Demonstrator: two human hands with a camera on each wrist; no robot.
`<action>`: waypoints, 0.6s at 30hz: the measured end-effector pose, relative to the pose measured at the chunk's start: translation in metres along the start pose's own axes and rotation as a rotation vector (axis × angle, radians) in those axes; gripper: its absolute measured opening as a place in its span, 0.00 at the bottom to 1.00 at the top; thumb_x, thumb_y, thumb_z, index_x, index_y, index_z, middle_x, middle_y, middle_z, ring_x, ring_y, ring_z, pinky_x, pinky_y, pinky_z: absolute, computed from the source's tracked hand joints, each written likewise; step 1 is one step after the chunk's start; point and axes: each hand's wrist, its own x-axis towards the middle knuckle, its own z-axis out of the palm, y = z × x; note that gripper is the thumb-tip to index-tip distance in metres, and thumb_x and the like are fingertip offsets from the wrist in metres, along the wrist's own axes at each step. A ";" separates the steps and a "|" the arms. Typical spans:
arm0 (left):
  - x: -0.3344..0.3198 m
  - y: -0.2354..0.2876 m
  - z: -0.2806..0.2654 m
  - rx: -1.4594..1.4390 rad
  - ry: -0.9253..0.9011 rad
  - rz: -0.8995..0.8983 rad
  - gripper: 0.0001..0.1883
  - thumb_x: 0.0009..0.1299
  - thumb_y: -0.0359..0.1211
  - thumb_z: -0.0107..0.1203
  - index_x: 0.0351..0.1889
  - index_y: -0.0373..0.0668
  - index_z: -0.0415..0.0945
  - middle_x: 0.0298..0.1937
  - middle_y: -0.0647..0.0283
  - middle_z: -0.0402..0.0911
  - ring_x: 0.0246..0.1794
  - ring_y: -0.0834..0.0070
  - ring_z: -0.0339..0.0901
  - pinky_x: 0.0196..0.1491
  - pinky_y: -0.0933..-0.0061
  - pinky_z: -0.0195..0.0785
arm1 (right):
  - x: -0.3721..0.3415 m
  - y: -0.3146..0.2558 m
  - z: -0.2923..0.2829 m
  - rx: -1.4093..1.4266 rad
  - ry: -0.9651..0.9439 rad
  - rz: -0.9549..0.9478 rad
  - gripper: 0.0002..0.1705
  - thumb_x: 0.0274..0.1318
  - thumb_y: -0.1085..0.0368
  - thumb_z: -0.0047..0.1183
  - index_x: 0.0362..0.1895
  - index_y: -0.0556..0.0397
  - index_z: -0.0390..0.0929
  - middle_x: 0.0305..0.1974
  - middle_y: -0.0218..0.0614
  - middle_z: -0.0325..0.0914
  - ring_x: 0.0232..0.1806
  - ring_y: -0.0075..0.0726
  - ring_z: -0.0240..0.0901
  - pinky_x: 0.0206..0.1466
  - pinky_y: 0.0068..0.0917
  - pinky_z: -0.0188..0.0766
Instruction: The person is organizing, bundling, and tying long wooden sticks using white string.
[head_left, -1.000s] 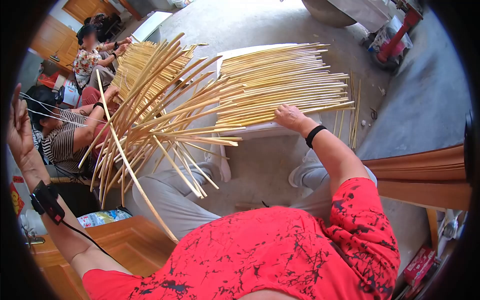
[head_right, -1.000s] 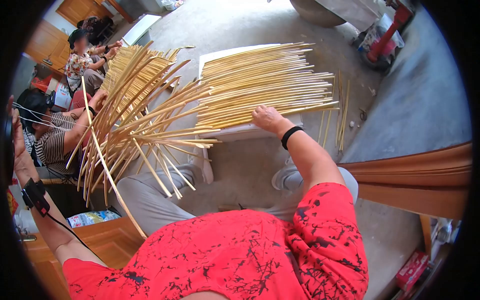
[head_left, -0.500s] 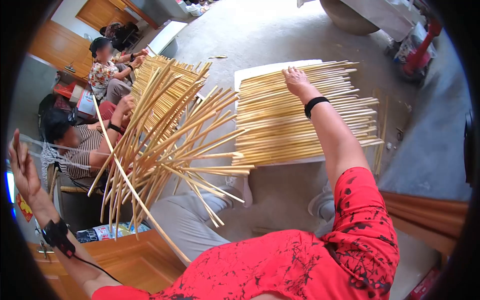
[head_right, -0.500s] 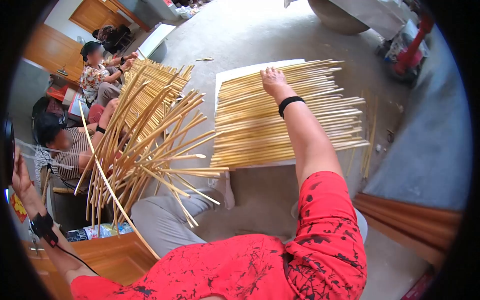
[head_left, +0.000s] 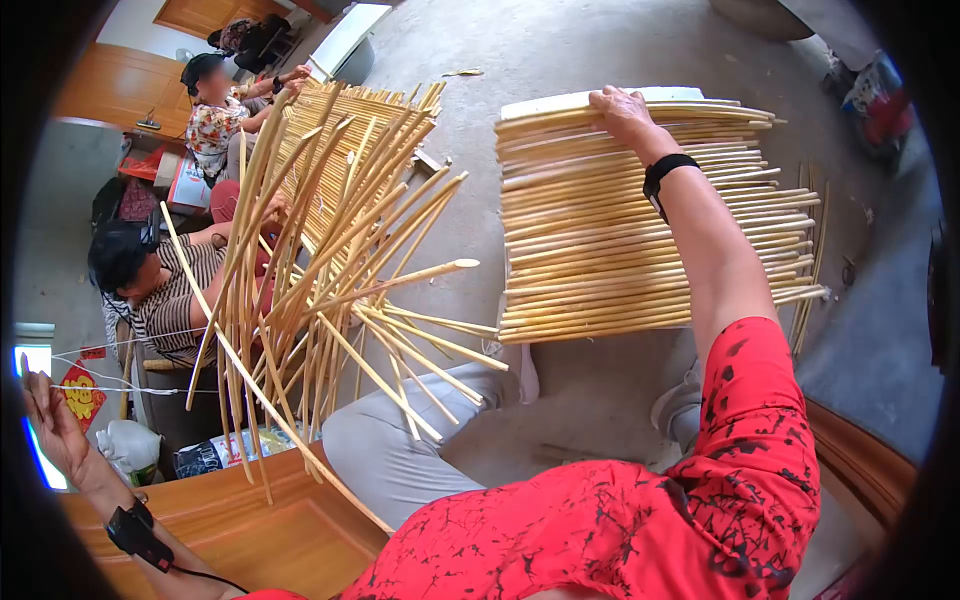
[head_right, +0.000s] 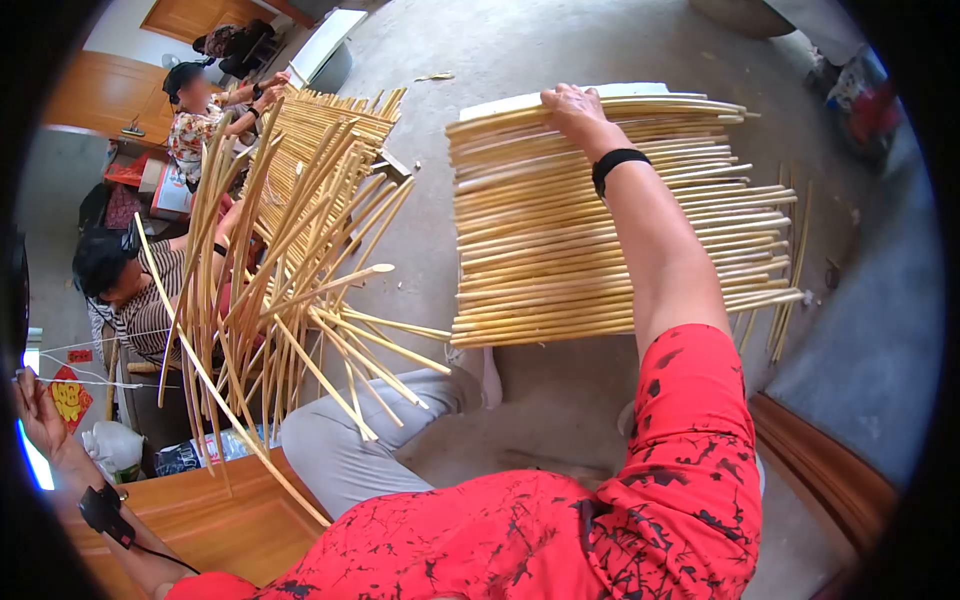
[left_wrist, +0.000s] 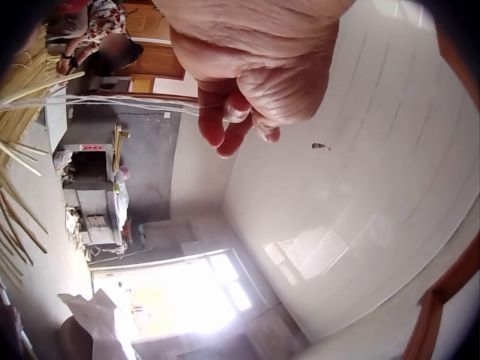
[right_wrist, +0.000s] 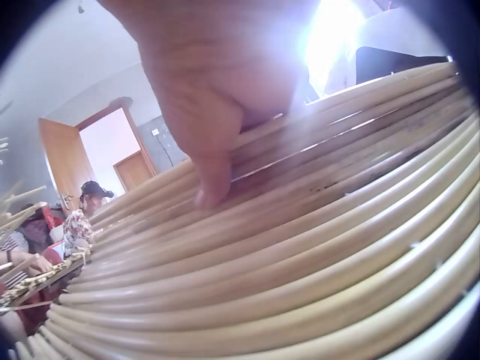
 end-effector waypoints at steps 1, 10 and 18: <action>0.000 0.001 -0.001 -0.061 -0.028 -0.022 0.24 0.67 0.24 0.46 0.59 0.24 0.54 0.24 0.68 0.52 0.23 0.85 0.47 0.26 0.84 0.44 | 0.001 -0.004 -0.005 0.026 0.076 0.029 0.19 0.43 0.58 0.58 0.43 0.41 0.73 0.44 0.37 0.70 0.55 0.40 0.61 0.55 0.43 0.55; -0.017 0.019 -0.014 0.063 0.011 0.026 0.11 0.66 0.22 0.46 0.21 0.41 0.64 0.16 0.68 0.58 0.22 0.83 0.58 0.45 0.81 0.57 | -0.032 -0.049 0.024 -0.050 -0.017 0.199 0.34 0.57 0.49 0.42 0.65 0.43 0.49 0.68 0.47 0.38 0.70 0.50 0.30 0.66 0.59 0.31; -0.049 -0.010 0.063 0.300 0.251 0.133 0.16 0.69 0.28 0.39 0.53 0.33 0.68 0.52 0.56 0.73 0.51 0.71 0.70 0.54 0.78 0.62 | -0.123 -0.065 -0.017 0.052 -0.438 -0.258 0.31 0.47 0.51 0.55 0.55 0.52 0.66 0.56 0.59 0.57 0.58 0.59 0.57 0.58 0.41 0.59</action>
